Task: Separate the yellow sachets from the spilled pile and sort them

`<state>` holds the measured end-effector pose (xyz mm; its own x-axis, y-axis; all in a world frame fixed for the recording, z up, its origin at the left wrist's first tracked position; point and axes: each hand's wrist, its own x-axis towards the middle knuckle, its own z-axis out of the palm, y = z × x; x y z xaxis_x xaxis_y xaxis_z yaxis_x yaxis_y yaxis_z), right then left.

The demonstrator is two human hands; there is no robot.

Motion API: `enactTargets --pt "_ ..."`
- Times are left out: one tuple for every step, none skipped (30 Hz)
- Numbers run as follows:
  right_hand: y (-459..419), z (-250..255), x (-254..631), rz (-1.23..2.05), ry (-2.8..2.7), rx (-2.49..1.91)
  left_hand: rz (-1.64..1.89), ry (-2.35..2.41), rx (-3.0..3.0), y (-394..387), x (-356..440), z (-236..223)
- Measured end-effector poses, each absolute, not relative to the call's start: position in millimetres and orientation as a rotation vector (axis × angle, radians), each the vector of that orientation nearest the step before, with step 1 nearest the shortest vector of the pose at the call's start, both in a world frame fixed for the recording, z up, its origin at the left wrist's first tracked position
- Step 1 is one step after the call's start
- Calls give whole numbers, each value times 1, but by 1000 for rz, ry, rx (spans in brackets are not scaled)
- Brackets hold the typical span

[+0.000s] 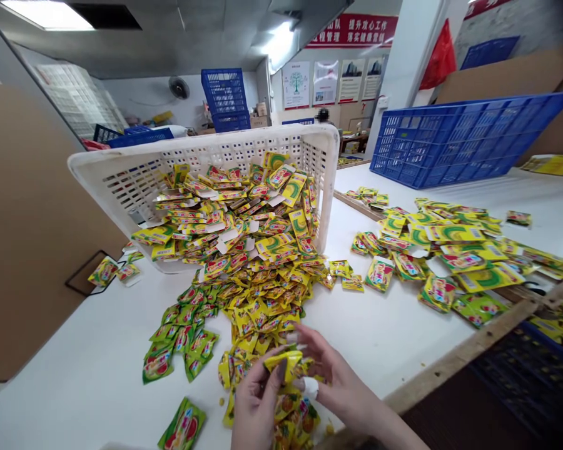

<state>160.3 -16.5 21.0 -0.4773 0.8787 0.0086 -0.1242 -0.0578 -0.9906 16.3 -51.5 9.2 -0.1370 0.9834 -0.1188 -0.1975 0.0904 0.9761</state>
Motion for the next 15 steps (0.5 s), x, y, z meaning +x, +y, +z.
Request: enactTargets --pt "-16 22 162 1719 -1408 -810 1324 1240 984 -54 19 8" --pt "-16 23 163 1766 -1374 -782 1334 1258 1067 -55 22 7" --pt "-15 23 166 1788 -1348 -762 1338 1268 1170 -57 25 7" --pt "-14 23 169 1786 -1334 -752 1330 1275 1288 -56 27 9" --pt "-12 23 174 1764 -1343 -753 1292 1276 1420 -54 29 12" --pt "-11 23 180 1722 -1371 -768 1217 1272 1560 -49 31 16" --pt "-9 22 189 1659 -1414 -804 1111 1269 1697 -40 31 21" --pt "-7 20 200 1564 -1468 -868 993 1278 1831 -28 31 28" --pt "-6 17 212 1435 -1530 -954 882 1325 1970 -11 29 34" --pt "-5 13 225 1282 -1592 -1048 790 1395 2098 9 26 40" --pt "-4 9 237 1127 -1649 -1138 752 1501 2222 32 22 45" --pt "-5 4 249 994 -1693 -1218 746 1673 2332 56 17 50" --pt "-6 0 260 901 -1726 -1280 764 1761 2354 81 11 53" --pt "-8 -4 269 850 -1746 -1326 767 1812 2363 104 6 55" --pt "-10 -6 276 830 -1755 -1357 749 1848 2373 125 0 56"
